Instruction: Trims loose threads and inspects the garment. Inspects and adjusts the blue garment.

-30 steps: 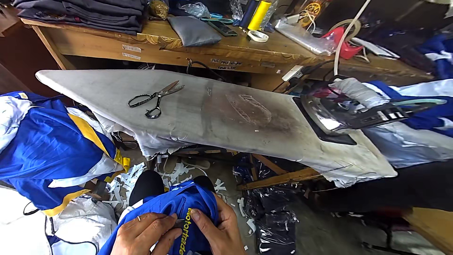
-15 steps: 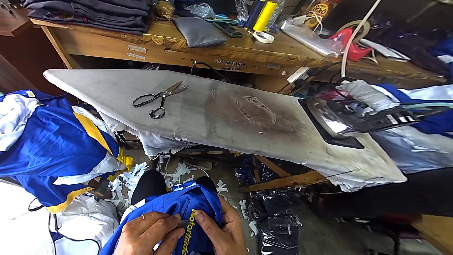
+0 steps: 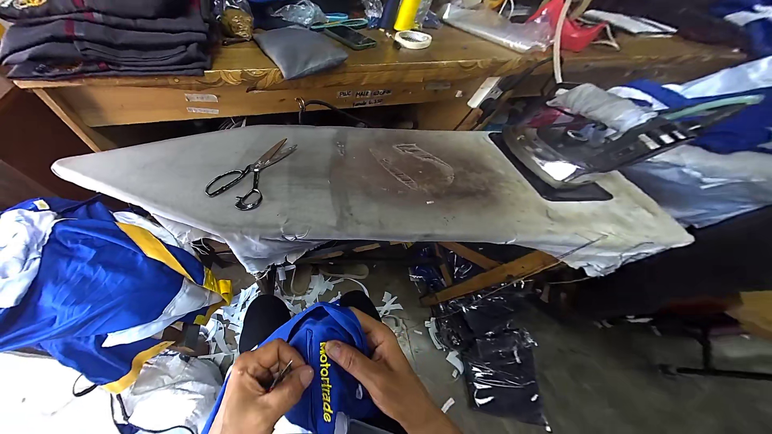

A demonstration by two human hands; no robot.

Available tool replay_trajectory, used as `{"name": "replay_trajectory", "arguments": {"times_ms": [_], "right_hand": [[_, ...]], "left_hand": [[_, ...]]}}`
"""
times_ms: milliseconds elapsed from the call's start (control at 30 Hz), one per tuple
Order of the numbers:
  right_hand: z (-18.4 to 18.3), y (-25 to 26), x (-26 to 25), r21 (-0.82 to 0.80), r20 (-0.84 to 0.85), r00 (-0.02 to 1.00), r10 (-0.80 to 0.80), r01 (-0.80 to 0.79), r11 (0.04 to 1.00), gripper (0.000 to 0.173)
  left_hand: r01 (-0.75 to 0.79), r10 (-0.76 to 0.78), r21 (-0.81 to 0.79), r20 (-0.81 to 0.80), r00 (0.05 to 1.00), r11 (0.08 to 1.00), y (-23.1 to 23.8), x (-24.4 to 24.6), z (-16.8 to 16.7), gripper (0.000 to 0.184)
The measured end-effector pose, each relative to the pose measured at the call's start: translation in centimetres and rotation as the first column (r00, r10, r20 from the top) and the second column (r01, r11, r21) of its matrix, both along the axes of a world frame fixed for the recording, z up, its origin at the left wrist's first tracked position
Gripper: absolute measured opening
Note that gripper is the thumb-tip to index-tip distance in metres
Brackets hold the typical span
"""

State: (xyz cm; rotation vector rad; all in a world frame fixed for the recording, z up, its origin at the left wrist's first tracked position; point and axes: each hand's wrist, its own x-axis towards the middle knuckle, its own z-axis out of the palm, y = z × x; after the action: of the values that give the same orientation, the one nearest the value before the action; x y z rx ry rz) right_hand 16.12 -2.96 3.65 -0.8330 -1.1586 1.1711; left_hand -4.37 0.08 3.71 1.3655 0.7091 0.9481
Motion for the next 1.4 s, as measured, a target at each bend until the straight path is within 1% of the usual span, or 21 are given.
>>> {"name": "replay_trajectory", "arguments": {"times_ms": [67, 100, 167, 200, 233, 267, 333, 367, 467, 600, 700, 833, 967, 1167, 1300, 1400], "right_hand": [[-0.3, 0.4, 1.2, 0.007, 0.078, 0.993, 0.086, -0.087, 0.996, 0.028], [-0.6, 0.6, 1.7, 0.003, 0.116, 0.985, 0.128, -0.129, 0.992, 0.028], [-1.4, 0.6, 2.1, 0.003, 0.136, 0.976, 0.173, -0.175, 0.985, 0.019], [-1.6, 0.4, 1.9, -0.006, 0.121, 0.979, 0.162, -0.162, 0.987, 0.016], [-1.7, 0.1, 1.5, -0.027, 0.094, 0.987, 0.131, -0.129, 0.991, 0.015], [-1.7, -0.1, 1.1, -0.054, 0.063, 0.994, 0.089, -0.086, 0.995, 0.016], [-1.5, -0.2, 0.7, -0.093, 0.027, 0.999, 0.019, -0.016, 0.996, 0.017], [-1.4, -0.3, 0.7, -0.091, 0.029, 1.000, -0.009, 0.012, 0.996, 0.017], [-1.0, -0.5, 0.2, -0.041, 0.013, 0.998, -0.069, 0.070, 0.997, 0.016], [-0.6, -0.7, -0.8, -0.030, -0.062, 0.992, -0.110, 0.109, 0.994, 0.017], [-0.3, -1.1, -1.2, -0.007, -0.065, 0.989, -0.136, 0.136, 0.991, 0.017], [0.2, -1.5, -1.5, 0.020, 0.005, 0.980, -0.200, 0.200, 0.980, 0.018], [0.4, -1.7, -1.9, 0.028, 0.025, 0.970, -0.241, 0.240, 0.970, 0.018], [0.3, -1.7, -2.2, 0.072, 0.050, 0.967, -0.250, 0.246, 0.967, 0.017], [0.6, -1.7, -2.2, 0.049, 0.041, 0.970, -0.239, 0.237, 0.970, 0.019], [0.7, -1.6, -2.1, 0.032, 0.029, 0.972, -0.234, 0.234, 0.972, 0.018]], "left_hand": [[0.008, -0.005, -0.049, 0.070, 0.998, 0.999, 0.4, 0.3, -0.3, 0.003], [0.008, -0.002, -0.066, 0.088, 0.996, 0.998, 0.5, 0.5, -0.5, 0.003], [-0.020, 0.027, -0.078, 0.088, 0.996, 0.997, 0.7, 1.0, -0.8, 0.003], [-0.056, 0.059, -0.064, 0.052, 0.997, 0.996, 0.6, 1.3, -0.8, 0.003], [-0.101, 0.100, -0.018, -0.020, 0.995, 0.995, 0.5, 1.5, -0.7, 0.004], [-0.130, 0.136, 0.055, -0.111, 0.984, 0.990, 0.3, 1.4, -0.3, 0.012], [-0.079, 0.139, 0.217, -0.275, 0.951, 0.973, 0.1, 0.4, 0.7, 0.037], [-0.041, 0.137, 0.290, -0.319, 0.938, 0.956, 0.1, -0.2, 1.0, 0.038], [0.002, 0.181, 0.452, -0.362, 0.915, 0.892, -0.4, -0.8, 1.6, 0.030], [-0.039, 0.257, 0.526, -0.349, 0.901, 0.850, -1.3, -0.3, 1.9, 0.027], [-0.077, 0.275, 0.530, -0.305, 0.912, 0.844, -1.5, -0.1, 1.5, 0.025], [-0.108, 0.287, 0.546, -0.254, 0.923, 0.831, -1.6, 0.4, 1.3, 0.023], [-0.119, 0.307, 0.574, -0.241, 0.921, 0.810, -1.6, 0.3, 1.2, 0.021], [-0.115, 0.274, 0.525, -0.235, 0.933, 0.843, -1.6, -0.2, 1.6, 0.019], [-0.142, 0.274, 0.500, -0.202, 0.940, 0.854, -1.5, -0.3, 1.3, 0.018], [-0.124, 0.245, 0.489, -0.192, 0.950, 0.863, -1.3, -0.4, 1.3, 0.020]]}}
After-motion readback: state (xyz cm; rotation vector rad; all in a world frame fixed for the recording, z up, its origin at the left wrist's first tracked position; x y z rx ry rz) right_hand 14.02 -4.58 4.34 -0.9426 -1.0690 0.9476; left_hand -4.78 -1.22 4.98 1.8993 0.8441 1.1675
